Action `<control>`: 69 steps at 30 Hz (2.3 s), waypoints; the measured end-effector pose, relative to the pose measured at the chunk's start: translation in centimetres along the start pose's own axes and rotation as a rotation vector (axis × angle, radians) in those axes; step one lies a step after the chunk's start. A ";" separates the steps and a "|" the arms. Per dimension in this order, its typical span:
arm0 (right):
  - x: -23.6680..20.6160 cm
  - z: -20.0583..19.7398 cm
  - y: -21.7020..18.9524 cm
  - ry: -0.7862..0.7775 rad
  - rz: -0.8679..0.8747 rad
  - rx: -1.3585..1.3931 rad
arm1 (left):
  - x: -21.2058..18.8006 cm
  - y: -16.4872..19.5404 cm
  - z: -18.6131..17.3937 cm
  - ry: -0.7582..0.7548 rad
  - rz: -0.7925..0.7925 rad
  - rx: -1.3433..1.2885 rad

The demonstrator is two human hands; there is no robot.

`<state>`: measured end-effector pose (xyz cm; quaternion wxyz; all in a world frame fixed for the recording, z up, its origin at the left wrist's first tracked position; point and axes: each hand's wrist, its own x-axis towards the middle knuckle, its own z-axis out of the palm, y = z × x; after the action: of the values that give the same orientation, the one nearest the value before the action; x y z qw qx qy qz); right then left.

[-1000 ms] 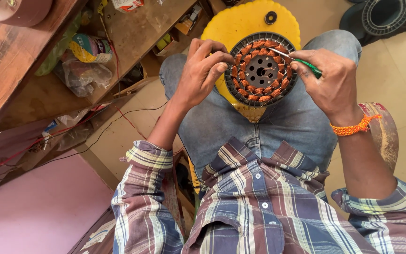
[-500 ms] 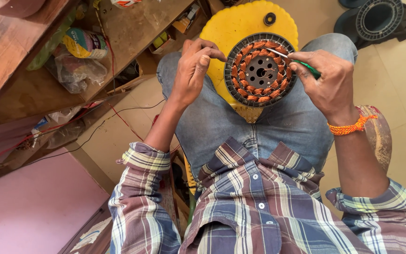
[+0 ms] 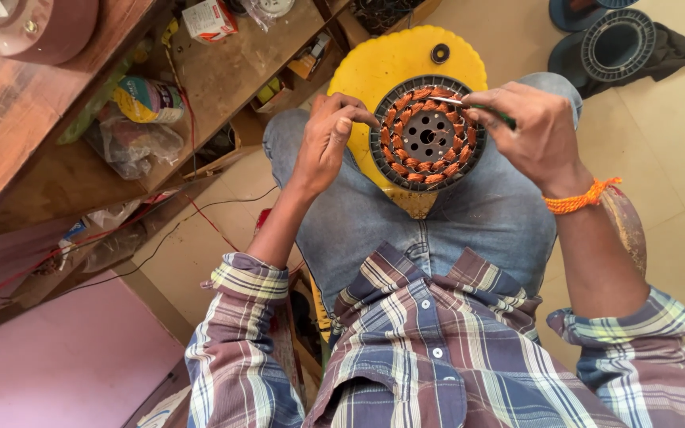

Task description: The person sits in a chair with a fan motor stator on their lap and uses a screwdriver to press and tuck copper winding wires into place around the stator slots. They rotate the stator between coils, work coil by coil around the circumference, and finally lift and turn the stator to check the windings.

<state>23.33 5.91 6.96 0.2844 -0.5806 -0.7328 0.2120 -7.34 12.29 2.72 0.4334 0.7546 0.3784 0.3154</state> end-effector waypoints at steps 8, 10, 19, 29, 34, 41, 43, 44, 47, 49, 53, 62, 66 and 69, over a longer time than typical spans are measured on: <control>1.4 0.9 3.6 0.116 0.197 0.460 | -0.2 -0.4 0.0 -0.034 -0.032 0.006; 1.6 0.7 4.2 0.227 0.390 0.704 | 0.0 -0.1 -0.2 -0.047 -0.045 0.017; 0.5 -0.9 1.7 0.143 0.440 0.606 | 4.9 3.1 1.4 -0.003 -0.025 0.196; 0.0 -2.0 1.9 0.246 0.296 0.540 | 8.9 3.1 2.9 -0.329 -0.075 -0.079; 0.4 -1.4 2.1 0.261 0.268 0.547 | 8.6 2.4 2.6 -0.319 -0.112 -0.055; -0.1 -1.3 2.2 0.247 0.241 0.526 | 9.0 2.9 4.4 -0.214 -0.241 0.011; -0.1 -1.3 2.2 0.240 0.238 0.518 | 9.4 3.7 4.5 -0.193 -0.217 0.133; -0.1 -1.3 2.2 0.235 0.241 0.526 | 9.5 4.2 4.7 -0.180 -0.215 0.217; 0.0 -1.1 2.1 0.224 0.245 0.541 | 9.6 5.2 5.1 -0.158 -0.203 0.392; 0.1 -1.0 2.1 0.221 0.236 0.537 | 9.6 5.3 5.1 -0.164 -0.186 0.403; 0.0 -1.0 2.1 0.235 0.235 0.518 | 8.8 4.4 3.5 -0.196 -0.101 0.018; 0.1 -1.2 1.7 0.222 0.237 0.442 | 5.3 3.2 2.8 -0.095 -0.050 0.116; 0.0 -1.3 1.9 0.226 0.238 0.465 | 5.5 3.0 3.5 -0.045 0.046 0.157; 0.0 -1.2 2.0 0.222 0.228 0.457 | 5.5 3.3 3.5 -0.046 0.054 0.154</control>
<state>25.63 6.38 6.55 0.4608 -0.5998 -0.5603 0.3377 -0.69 14.38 5.02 0.3738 0.8027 0.3711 0.2797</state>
